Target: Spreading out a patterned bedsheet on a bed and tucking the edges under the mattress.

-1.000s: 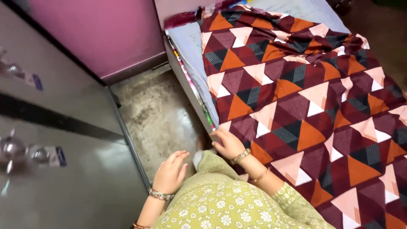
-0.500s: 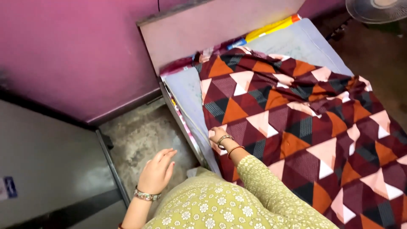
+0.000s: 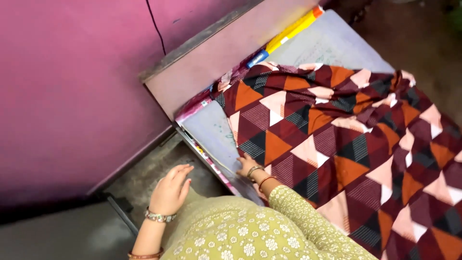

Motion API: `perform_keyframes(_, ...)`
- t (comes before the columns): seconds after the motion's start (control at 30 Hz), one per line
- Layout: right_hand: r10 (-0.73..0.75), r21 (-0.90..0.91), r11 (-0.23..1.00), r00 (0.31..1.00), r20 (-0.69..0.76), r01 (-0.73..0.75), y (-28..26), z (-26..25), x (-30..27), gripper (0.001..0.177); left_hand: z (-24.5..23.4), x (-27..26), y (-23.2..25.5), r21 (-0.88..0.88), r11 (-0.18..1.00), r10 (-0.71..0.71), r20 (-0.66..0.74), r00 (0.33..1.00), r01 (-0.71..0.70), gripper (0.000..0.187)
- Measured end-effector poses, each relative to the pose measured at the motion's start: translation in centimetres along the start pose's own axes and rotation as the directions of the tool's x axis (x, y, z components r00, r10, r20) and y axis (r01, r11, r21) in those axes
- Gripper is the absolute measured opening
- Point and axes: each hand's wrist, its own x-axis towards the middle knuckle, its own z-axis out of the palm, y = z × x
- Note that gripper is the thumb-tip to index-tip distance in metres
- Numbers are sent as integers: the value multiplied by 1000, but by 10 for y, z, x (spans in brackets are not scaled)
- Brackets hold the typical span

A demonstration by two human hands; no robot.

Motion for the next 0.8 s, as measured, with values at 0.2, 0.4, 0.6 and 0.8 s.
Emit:
perform_keyframes(0.2,210,189,962,977,-44,-199,-13,15,42,82,-64,78,-66,2,991,133,184,974,-135,33)
perform_keyframes(0.4,354,263,912,927,-123,-314,-26,25,90,78,-87,132,-123,-82,968,253,313,915,-239,31)
perform_keyframes(0.6,512,562,751,843,-165,-346,-69,-16,69,69,-65,177,-138,-155,957,289,455,842,-245,29)
perform_keyframes(0.8,295,630,774,913,-283,-55,-82,-14,55,63,-6,211,-134,-331,903,392,375,840,-274,35)
